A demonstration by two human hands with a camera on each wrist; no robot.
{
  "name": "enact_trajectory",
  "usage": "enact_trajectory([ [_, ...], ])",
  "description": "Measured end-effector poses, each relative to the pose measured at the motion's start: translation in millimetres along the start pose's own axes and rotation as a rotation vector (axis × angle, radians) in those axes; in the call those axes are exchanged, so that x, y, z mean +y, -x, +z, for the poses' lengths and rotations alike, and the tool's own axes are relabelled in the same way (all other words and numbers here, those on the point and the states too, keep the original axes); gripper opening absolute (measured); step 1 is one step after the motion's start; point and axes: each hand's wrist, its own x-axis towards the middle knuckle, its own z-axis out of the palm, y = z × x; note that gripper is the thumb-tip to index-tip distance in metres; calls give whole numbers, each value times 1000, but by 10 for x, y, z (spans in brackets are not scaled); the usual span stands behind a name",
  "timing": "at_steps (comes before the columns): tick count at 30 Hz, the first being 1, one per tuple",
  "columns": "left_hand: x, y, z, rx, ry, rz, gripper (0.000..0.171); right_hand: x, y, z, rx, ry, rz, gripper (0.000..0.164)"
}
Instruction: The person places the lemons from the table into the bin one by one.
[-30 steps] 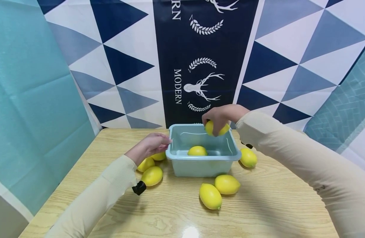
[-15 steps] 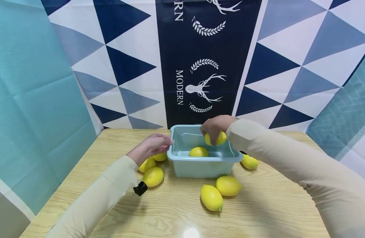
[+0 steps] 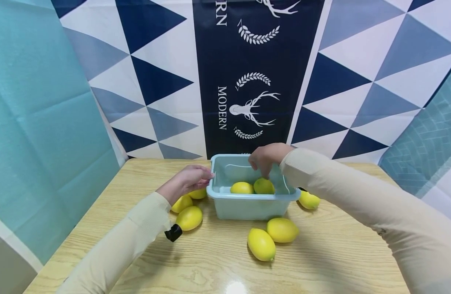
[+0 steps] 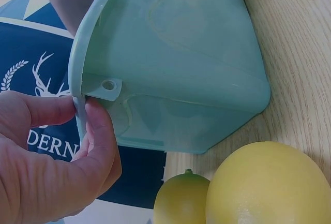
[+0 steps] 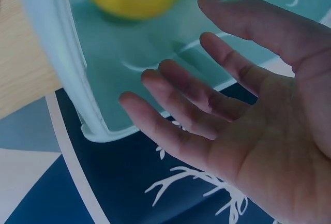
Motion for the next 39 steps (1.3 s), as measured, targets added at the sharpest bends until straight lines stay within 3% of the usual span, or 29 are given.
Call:
enact_trajectory([
  [14,-33,16,-2,-3,9,20,37,239,236,12,94,-68,-71,48],
  [26,-29,5,-6,-11,21,23,36,553,401,243,368,-142,-225,40],
  [33,-22,-6,-6,-16,25,24,37,702,462,416,531,-177,-203,37],
  [39,-8,-12,-5,-21,19,30,37,840,527,597,630,-245,-115,39],
])
